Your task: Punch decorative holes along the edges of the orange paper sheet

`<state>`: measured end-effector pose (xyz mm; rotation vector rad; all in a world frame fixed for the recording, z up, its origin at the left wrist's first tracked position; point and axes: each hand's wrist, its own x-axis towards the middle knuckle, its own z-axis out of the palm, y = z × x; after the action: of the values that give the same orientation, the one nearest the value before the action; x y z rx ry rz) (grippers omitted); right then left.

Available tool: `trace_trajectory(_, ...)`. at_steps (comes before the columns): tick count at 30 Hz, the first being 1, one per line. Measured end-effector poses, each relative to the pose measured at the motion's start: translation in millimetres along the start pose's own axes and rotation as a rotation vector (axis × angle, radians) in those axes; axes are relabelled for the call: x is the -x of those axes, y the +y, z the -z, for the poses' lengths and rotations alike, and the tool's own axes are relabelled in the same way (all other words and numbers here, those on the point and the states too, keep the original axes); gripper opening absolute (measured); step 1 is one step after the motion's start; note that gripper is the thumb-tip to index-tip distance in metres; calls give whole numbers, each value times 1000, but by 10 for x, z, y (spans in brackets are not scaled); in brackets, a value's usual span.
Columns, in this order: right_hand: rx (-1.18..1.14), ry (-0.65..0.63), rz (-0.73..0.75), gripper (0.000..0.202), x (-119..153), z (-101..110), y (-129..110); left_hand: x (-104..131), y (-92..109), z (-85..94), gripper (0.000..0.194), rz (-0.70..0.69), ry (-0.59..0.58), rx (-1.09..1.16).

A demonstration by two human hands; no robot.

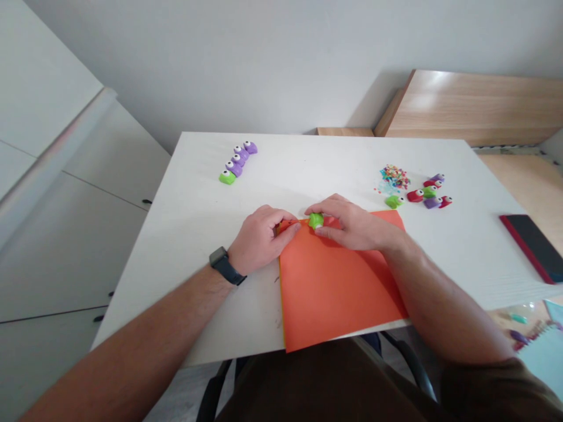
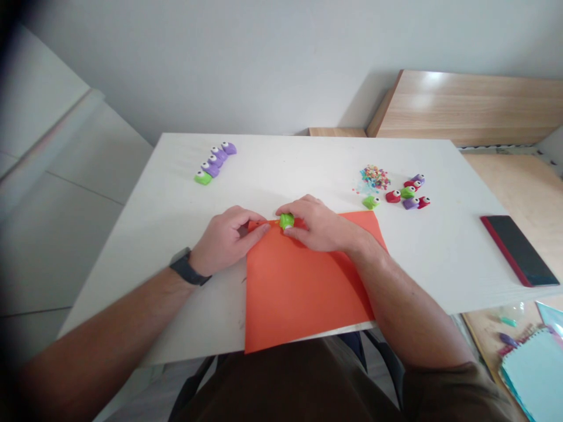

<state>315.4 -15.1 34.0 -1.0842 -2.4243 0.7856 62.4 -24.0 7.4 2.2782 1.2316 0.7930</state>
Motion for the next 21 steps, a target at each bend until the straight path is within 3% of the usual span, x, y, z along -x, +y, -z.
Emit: trace_trajectory(21, 19, -39, -31, 35, -44, -31, -53, 2, -18, -16, 17, -39, 14, -8)
